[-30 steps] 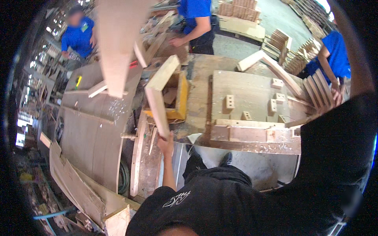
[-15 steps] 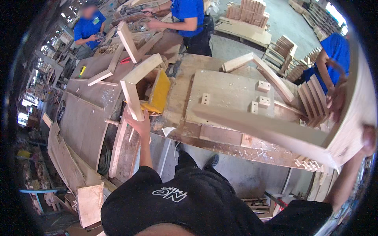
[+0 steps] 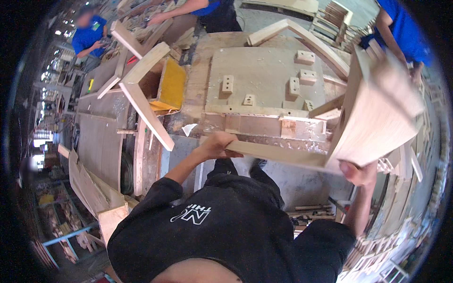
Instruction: The person repeatedly picks up small wooden parts from a workbench, briefly turns them over, and places them into a yellow bin or onto a stack. The person handles the parts one at a time throughout the clip.
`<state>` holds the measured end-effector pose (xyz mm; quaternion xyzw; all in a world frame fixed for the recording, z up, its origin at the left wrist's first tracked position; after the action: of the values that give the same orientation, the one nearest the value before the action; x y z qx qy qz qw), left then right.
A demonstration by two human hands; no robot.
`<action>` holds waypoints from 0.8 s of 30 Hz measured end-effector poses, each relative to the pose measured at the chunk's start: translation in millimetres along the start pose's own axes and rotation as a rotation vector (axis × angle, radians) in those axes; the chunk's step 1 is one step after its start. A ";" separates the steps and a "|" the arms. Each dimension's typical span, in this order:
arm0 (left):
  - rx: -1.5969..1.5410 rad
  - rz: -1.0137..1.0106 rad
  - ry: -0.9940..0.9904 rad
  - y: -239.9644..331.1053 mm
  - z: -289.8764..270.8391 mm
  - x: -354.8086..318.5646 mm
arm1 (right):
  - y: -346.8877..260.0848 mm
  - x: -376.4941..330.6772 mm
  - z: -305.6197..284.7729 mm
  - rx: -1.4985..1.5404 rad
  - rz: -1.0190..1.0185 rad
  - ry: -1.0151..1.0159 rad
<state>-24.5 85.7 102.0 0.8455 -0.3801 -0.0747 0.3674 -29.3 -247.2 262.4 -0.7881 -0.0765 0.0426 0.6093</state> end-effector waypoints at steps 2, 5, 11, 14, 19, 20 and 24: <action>0.087 -0.060 -0.006 -17.1 7.2 -6.6 | 38.1 -33.7 -26.5 -0.115 -0.015 0.313; 0.328 -0.012 0.053 -31.0 4.2 -5.5 | 36.5 -31.2 3.6 -0.534 -0.098 0.465; 0.587 -0.021 0.151 -64.0 18.4 -2.2 | 78.1 -30.0 19.6 -0.681 0.003 0.886; 0.739 -0.097 0.248 -85.2 20.5 -7.3 | 84.1 -16.9 31.5 -0.874 0.028 0.920; 0.721 -0.057 0.426 -88.8 16.3 6.4 | 80.5 -18.9 35.7 -0.854 -0.047 1.257; 0.735 -0.066 0.418 -88.4 17.6 10.4 | 86.6 -18.4 30.9 -0.812 -0.024 1.292; 0.802 -0.093 0.371 -84.2 30.1 26.2 | 114.9 -12.7 15.5 -0.638 0.113 1.302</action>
<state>31.2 87.5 27.2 0.9364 -0.2683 0.2154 0.0687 -36.4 -262.9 147.0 -0.7958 0.3337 -0.4280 0.2688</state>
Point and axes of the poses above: each hand's wrist, its own x-axis towards the middle knuckle, its own z-axis out of the palm, y = z × x, the point moved 8 cm from there along x, towards the middle knuckle, and after that the axes turned 5 degrees about z, right-handed, at the moved point
